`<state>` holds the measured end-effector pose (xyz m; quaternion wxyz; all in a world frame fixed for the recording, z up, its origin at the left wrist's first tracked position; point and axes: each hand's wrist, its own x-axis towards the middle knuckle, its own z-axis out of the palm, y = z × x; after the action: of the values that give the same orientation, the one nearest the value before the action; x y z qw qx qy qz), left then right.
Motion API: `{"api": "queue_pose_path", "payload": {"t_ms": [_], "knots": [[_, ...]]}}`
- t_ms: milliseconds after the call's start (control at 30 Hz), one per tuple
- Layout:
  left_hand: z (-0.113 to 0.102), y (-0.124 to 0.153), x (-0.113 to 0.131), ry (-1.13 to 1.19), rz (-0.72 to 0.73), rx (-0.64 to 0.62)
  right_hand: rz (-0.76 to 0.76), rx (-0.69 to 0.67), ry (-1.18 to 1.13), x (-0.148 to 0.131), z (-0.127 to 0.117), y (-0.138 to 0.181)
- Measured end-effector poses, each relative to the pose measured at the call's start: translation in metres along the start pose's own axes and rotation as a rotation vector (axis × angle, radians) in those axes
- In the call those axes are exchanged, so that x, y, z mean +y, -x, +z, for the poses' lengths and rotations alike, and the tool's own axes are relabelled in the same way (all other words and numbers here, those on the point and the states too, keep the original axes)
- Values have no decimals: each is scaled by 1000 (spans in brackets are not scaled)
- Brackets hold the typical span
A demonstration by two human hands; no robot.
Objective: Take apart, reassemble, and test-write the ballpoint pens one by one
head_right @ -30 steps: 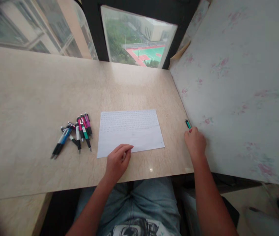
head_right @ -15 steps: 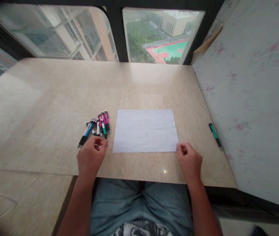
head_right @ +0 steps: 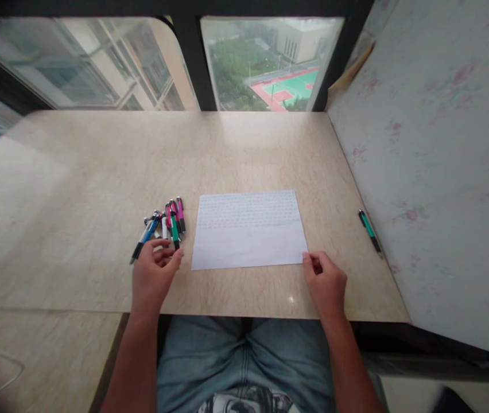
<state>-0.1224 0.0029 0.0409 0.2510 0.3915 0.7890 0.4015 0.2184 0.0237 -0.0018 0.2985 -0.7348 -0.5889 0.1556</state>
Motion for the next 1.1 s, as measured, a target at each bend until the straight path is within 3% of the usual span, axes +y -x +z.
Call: {"api": "queue_pose_path", "payload": {"t_ms": [100, 233, 333, 467, 667, 867, 933, 1100], "knots": [[11, 13, 5, 489, -142, -169, -22, -67, -140, -15, 3, 9], [39, 37, 18, 855, -271, -355, -61, -326, -455, -53, 11, 24], [60, 54, 25, 917, -274, -441, -81, -470, -669, -79, 18, 30], [76, 68, 24, 860, -228, -518, -69, -578, -743, -92, 24, 32], [73, 69, 22, 748, -124, -598, -16, -528, -669, -81, 25, 33], [77, 69, 28, 715, -122, -541, 21, -500, -680, -77, 28, 36], [82, 71, 27, 748, -153, -514, -64, -437, -611, -78, 27, 35], [90, 75, 26, 862, -272, -477, -451, -283, -380, -73, 23, 27]]}}
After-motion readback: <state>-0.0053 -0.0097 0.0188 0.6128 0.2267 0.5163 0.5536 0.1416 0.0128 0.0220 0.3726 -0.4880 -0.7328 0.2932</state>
